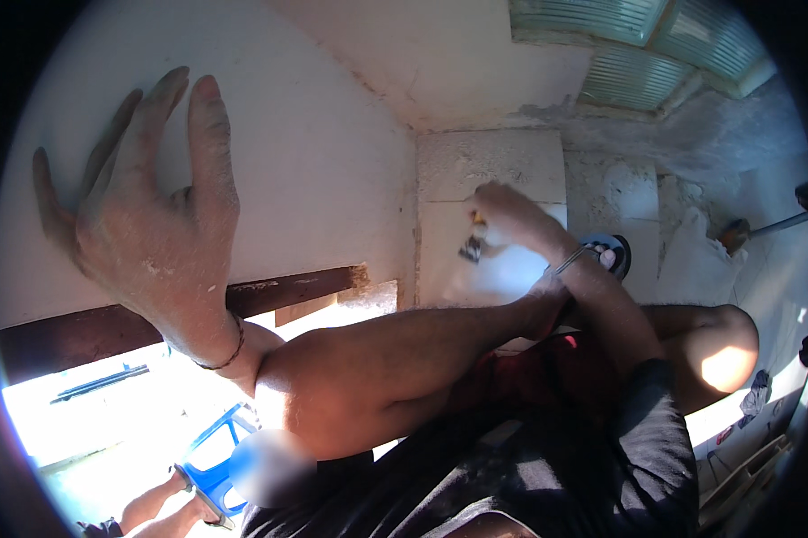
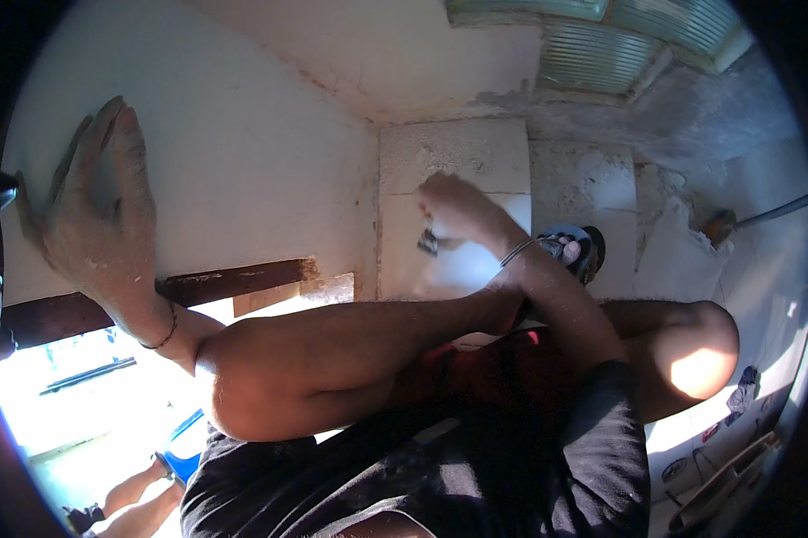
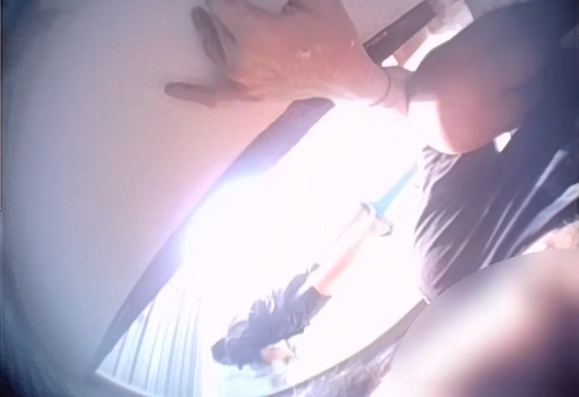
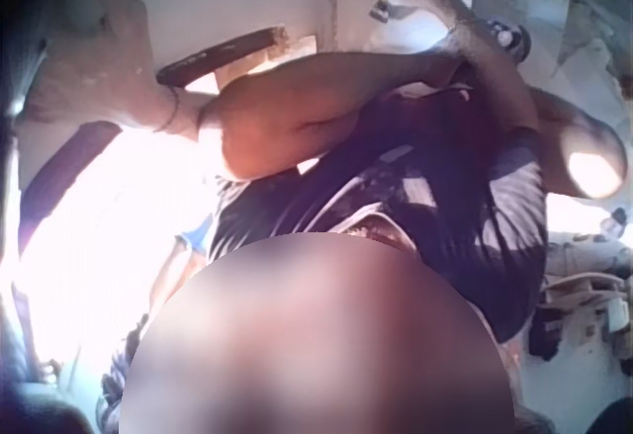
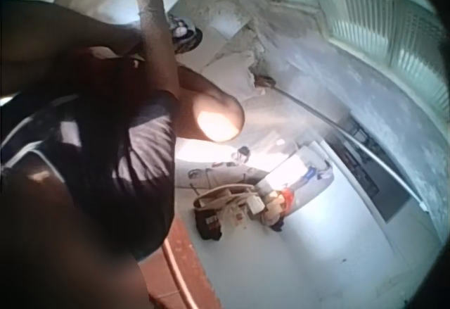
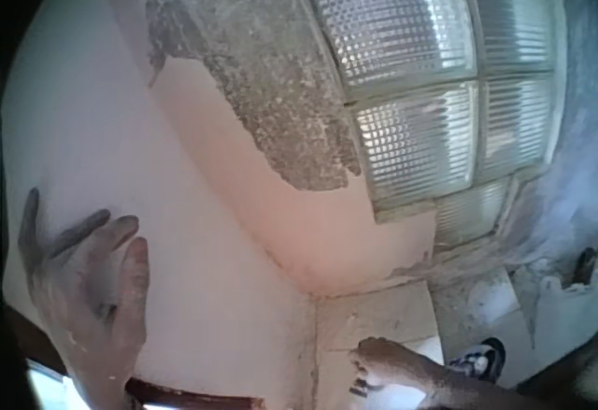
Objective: The person applies plaster to a wall using a trowel. They repeatedly scoop plaster and smooth it onto the surface near a glass block window.
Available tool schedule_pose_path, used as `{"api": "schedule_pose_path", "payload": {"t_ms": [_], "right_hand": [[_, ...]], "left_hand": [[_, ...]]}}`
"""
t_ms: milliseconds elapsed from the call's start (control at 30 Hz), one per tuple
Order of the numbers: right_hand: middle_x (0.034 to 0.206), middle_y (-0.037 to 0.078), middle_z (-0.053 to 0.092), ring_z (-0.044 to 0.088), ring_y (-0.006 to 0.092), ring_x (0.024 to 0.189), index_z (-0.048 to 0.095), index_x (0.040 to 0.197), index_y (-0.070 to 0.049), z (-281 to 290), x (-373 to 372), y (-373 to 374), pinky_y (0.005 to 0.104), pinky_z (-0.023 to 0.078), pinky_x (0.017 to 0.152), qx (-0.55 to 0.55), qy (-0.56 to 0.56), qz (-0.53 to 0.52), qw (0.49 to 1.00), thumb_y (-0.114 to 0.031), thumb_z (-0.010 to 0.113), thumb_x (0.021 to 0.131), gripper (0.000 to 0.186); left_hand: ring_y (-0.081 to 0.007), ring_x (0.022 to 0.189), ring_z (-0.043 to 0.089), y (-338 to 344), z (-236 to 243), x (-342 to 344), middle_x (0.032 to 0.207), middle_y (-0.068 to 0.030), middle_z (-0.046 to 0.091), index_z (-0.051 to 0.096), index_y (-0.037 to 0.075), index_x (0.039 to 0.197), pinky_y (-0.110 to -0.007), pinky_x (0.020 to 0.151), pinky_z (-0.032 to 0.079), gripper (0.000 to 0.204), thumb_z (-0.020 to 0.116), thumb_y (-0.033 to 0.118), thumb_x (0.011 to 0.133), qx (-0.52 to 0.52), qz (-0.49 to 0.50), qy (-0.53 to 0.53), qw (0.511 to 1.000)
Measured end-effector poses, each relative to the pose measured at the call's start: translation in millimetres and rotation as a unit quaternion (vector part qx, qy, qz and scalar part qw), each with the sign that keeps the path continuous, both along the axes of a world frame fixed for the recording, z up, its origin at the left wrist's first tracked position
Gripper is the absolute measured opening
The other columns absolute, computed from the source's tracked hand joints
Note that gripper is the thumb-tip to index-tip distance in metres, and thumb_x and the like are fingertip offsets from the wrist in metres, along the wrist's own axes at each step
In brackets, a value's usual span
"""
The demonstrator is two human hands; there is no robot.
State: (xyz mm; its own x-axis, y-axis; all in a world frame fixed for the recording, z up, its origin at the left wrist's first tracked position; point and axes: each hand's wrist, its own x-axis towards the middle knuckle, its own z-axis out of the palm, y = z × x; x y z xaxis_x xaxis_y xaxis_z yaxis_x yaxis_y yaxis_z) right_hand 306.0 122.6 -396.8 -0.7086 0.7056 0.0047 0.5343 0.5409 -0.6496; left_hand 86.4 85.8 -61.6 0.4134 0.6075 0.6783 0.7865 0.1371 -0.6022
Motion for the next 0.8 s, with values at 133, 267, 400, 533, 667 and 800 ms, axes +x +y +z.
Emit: {"api": "schedule_pose_path", "payload": {"t_ms": [133,267,400,533,667,800], "right_hand": [[0.086,0.014,0.057,0.058,0.0326,0.087,0.057,0.087,-0.005,-6,9,4,0.0448,0.047,0.079,0.103,-0.029,-0.081,0.991,-0.01,0.062,0.086,0.007],[0.091,0.017,0.06,0.06,0.0336,0.088,0.061,0.094,-0.001,10,38,31,0.0455,0.049,0.082,0.122,-0.068,-0.171,0.975,-0.009,0.059,0.088,0.01],[0.088,0.017,0.065,0.064,0.0319,0.089,0.066,0.084,-0.004,8,-13,7,0.0436,0.05,0.08,-0.054,0.075,-0.072,0.993,-0.018,0.066,0.086,0.013],[0.09,0.021,0.064,0.066,0.0371,0.091,0.065,0.09,0.001,-13,-68,-33,0.0474,0.053,0.084,-0.034,0.017,0.019,0.999,-0.016,0.069,0.083,0.019],[0.092,0.022,0.062,0.064,0.0382,0.085,0.064,0.088,0.0,-23,-57,-1,0.047,0.052,0.077,0.037,0.095,-0.118,0.988,-0.012,0.064,0.084,0.012],[0.089,0.021,0.064,0.064,0.0375,0.085,0.065,0.085,0.001,-7,-23,45,0.0454,0.052,0.077,0.154,0.057,-0.263,0.951,-0.011,0.065,0.082,0.012]], "left_hand": [[-0.0145,0.095,0.071,0,1,-5,0.093,0.0024,0.077,0.078,0.026,0.096,-0.051,0.117,0.03,0.032,0.063,0.054,0.09,-0.007,-0.006,0.016,1.0],[-0.0146,0.094,0.071,0,-2,-5,0.09,0.0008,0.077,0.079,0.026,0.096,-0.049,0.117,0.03,0.032,0.064,0.054,0.089,0.0,-0.008,0.008,1.0],[-0.0137,0.093,0.071,1,-2,-1,0.089,-0.0002,0.077,0.079,0.026,0.095,-0.047,0.117,0.03,0.031,0.064,0.052,0.09,0.002,-0.006,-0.003,1.0],[-0.0136,0.093,0.072,2,1,2,0.089,-0.0006,0.077,0.079,0.025,0.095,-0.047,0.117,0.03,0.031,0.063,0.051,0.091,-0.009,-0.016,0.002,1.0],[-0.0156,0.094,0.072,1,0,3,0.093,-0.0018,0.077,0.079,0.024,0.096,-0.048,0.117,0.029,0.033,0.062,0.051,0.092,-0.004,-0.001,0.011,1.0],[-0.0191,0.096,0.072,1,1,7,0.098,-0.0045,0.076,0.078,0.023,0.099,-0.048,0.117,0.028,0.032,0.061,0.049,0.093,-0.001,0.006,0.001,1.0]]}}
